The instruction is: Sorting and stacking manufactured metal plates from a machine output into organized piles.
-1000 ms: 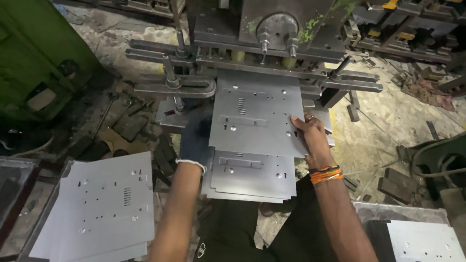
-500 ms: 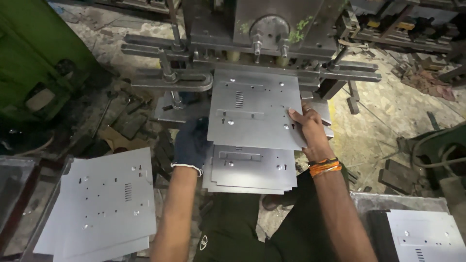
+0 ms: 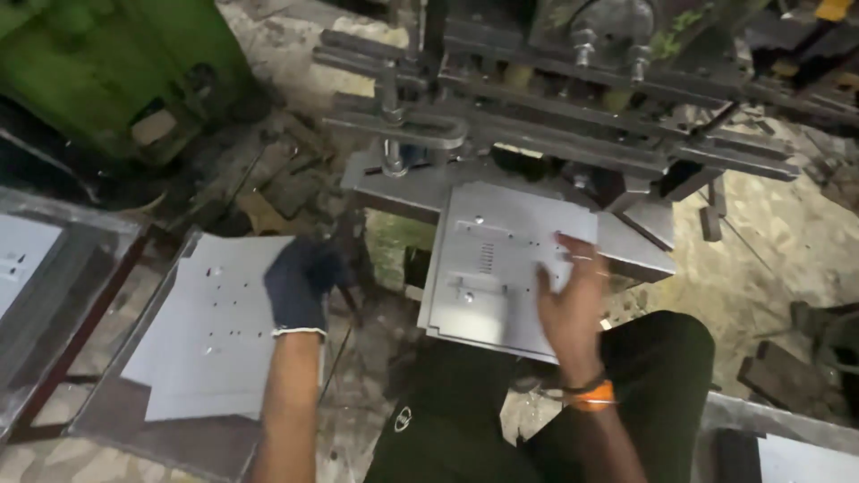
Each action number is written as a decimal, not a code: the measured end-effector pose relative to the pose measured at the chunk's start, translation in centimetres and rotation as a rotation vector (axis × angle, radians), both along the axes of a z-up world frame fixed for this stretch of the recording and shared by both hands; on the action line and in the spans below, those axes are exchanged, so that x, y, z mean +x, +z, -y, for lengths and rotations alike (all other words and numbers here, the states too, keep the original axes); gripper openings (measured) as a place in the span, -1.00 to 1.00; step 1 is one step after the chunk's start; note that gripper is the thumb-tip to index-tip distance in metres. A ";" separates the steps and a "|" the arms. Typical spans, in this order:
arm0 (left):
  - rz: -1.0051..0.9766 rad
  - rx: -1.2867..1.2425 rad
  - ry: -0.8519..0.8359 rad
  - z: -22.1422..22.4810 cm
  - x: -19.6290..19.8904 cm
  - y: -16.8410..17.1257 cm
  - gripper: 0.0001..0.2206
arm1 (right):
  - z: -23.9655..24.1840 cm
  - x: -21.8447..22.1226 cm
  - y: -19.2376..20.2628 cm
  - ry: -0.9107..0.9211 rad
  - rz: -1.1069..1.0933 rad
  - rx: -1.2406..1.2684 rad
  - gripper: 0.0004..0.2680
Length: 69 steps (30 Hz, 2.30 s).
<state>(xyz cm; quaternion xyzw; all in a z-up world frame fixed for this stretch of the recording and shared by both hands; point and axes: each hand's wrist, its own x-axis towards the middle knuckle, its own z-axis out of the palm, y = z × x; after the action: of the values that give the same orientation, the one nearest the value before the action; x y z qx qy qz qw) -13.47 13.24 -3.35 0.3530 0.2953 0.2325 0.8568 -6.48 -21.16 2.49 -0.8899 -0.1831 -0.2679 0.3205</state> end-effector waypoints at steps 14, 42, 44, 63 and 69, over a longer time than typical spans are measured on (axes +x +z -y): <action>-1.497 1.779 0.229 -6.9 -11.4 -9.8 -0.23 | -25.9 -9.7 -25.8 0.666 -1.203 0.572 -0.46; 0.173 0.363 -0.711 11.9 1.9 6.6 -0.53 | 7.4 0.1 -3.2 0.110 -0.822 0.995 -0.73; 0.205 0.345 -0.720 12.8 4.6 5.3 -0.53 | 8.2 2.0 -2.1 0.076 -0.783 1.014 -0.76; 0.187 0.415 -0.458 12.0 18.6 -1.4 -0.81 | 9.1 12.2 -2.3 0.105 -0.804 1.021 -0.87; 0.182 0.479 -0.421 12.0 18.8 -0.7 -0.86 | 8.5 12.3 -1.8 0.179 -0.776 1.083 -0.90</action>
<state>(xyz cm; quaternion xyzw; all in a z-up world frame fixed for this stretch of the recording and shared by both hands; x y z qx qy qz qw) 5.29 1.27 -4.08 0.5755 0.0752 0.1438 0.8016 5.86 -29.62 0.74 -0.6168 0.0326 0.0447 0.7852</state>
